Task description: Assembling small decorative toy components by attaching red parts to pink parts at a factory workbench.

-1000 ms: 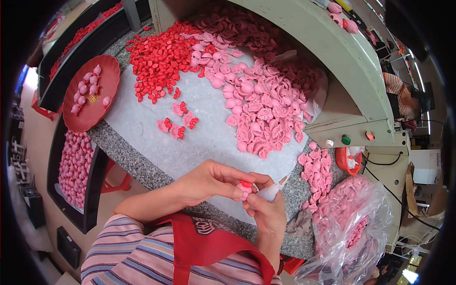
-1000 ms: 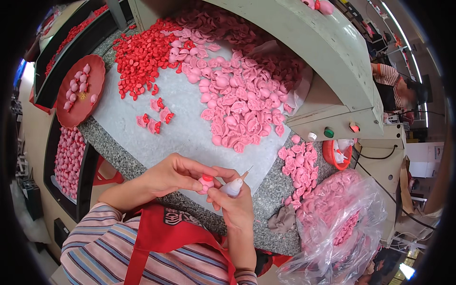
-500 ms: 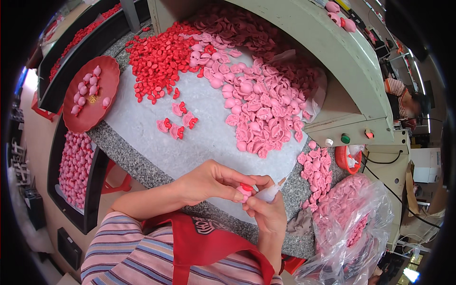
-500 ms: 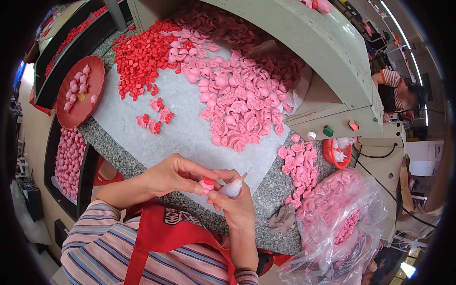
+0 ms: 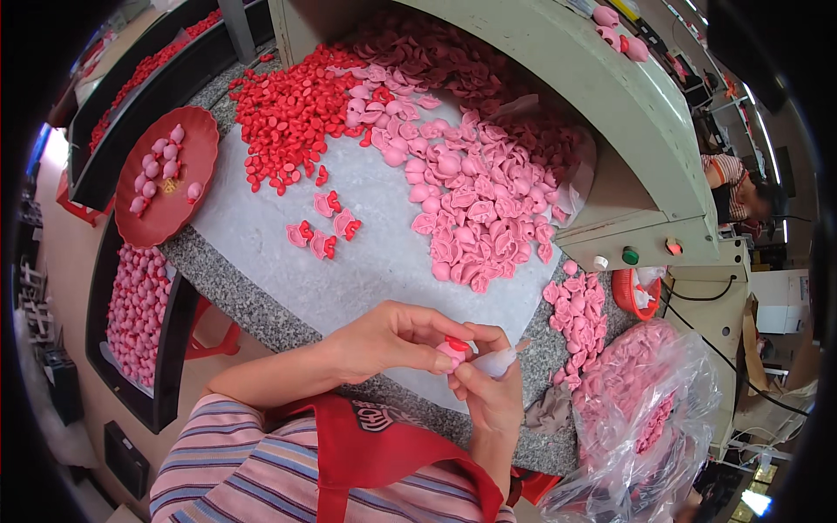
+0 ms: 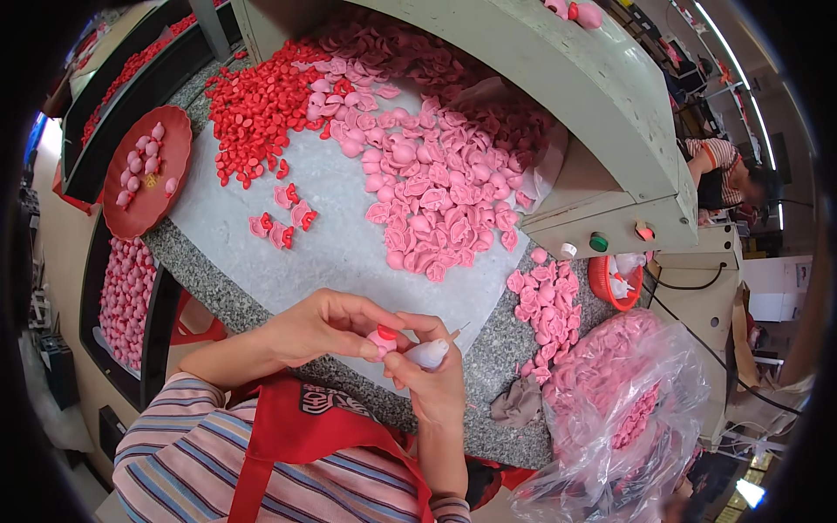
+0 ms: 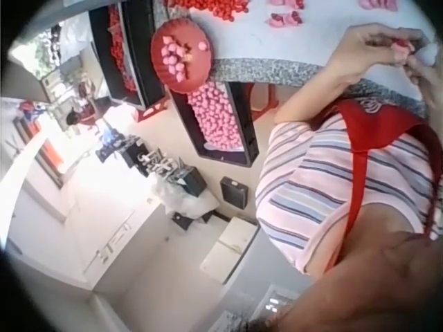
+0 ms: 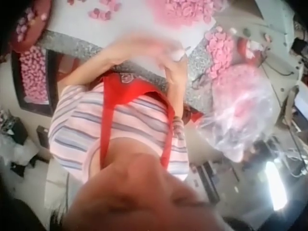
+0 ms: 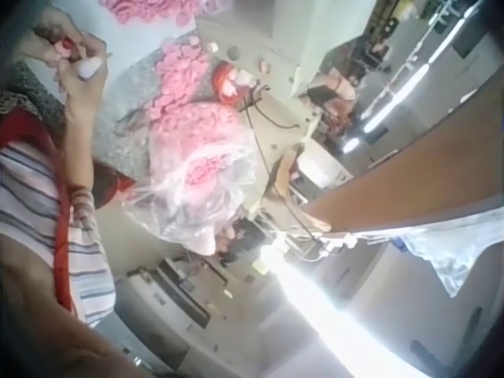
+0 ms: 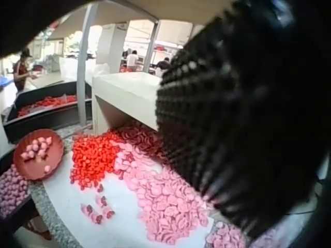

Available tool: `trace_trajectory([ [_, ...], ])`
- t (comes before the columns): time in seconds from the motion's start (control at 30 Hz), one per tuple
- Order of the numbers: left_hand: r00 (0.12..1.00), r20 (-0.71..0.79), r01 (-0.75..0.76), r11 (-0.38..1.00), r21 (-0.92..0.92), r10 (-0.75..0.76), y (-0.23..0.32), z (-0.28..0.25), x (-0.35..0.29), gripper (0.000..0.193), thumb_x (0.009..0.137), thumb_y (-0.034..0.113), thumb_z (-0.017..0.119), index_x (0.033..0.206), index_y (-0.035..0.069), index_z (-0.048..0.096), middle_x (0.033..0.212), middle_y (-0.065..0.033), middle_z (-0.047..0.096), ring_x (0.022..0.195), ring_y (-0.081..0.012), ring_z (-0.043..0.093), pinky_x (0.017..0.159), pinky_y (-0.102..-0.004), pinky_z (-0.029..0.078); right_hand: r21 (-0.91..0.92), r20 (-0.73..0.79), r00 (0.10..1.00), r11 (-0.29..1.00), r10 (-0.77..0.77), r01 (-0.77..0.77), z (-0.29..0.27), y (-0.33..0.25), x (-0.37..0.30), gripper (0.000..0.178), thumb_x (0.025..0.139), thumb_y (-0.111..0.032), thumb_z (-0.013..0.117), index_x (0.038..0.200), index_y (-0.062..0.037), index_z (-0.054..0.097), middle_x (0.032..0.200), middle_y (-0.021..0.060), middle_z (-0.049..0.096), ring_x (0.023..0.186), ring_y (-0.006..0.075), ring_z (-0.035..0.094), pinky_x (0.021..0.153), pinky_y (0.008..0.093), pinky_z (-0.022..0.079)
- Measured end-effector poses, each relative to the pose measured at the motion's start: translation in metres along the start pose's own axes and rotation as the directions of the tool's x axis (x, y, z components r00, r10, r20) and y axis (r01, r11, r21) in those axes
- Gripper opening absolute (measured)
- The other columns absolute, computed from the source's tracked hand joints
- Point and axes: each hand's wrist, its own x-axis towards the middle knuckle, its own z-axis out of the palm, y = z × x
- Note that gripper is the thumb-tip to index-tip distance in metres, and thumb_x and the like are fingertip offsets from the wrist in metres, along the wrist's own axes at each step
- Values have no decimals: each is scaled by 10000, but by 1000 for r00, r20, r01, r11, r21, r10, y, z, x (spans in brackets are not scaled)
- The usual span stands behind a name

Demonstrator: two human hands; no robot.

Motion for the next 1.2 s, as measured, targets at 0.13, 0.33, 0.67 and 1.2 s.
trace_trajectory([
  [0.13, 981, -150, -121, 993, 13, 121, -9, 6, 4, 359, 766, -54, 600, 1115, 15, 549, 1081, -115, 553, 969, -160, 555, 828, -282, 459, -92, -94, 969, 971, -227, 219, 10, -1, -1, 442, 654, 59, 669, 1064, 3, 513, 979, 87, 527, 676, 113, 552, 501, 177, 410],
  [0.33, 869, -17, -472, 838, 274, 495, -12, 15, 1, 310, 768, -39, 606, 1074, 8, 585, 1088, -141, 526, 963, -189, 551, 806, -284, 469, -422, 15, 803, 724, -596, 546, 7, 7, 0, 328, 630, 99, 683, 931, -8, 608, 975, 87, 504, 790, 133, 528, 672, 226, 442],
  [0.67, 806, 1, -539, 735, 411, 591, -13, 18, -2, 218, 761, -74, 590, 966, -10, 629, 1093, -145, 510, 961, -206, 563, 809, -283, 502, -443, 142, 742, 628, -655, 640, 8, 7, 1, 344, 601, 53, 733, 898, -13, 574, 997, 143, 530, 919, 210, 530, 762, 289, 457],
  [1.2, 767, -65, -594, 744, 304, 639, -30, 13, -1, 120, 797, -38, 572, 905, 13, 591, 1007, -93, 428, 918, -152, 507, 808, -270, 442, -590, 215, 653, 436, -726, 679, 13, 10, 4, 288, 626, 20, 733, 879, 8, 596, 941, 168, 585, 839, 233, 584, 707, 297, 487],
])
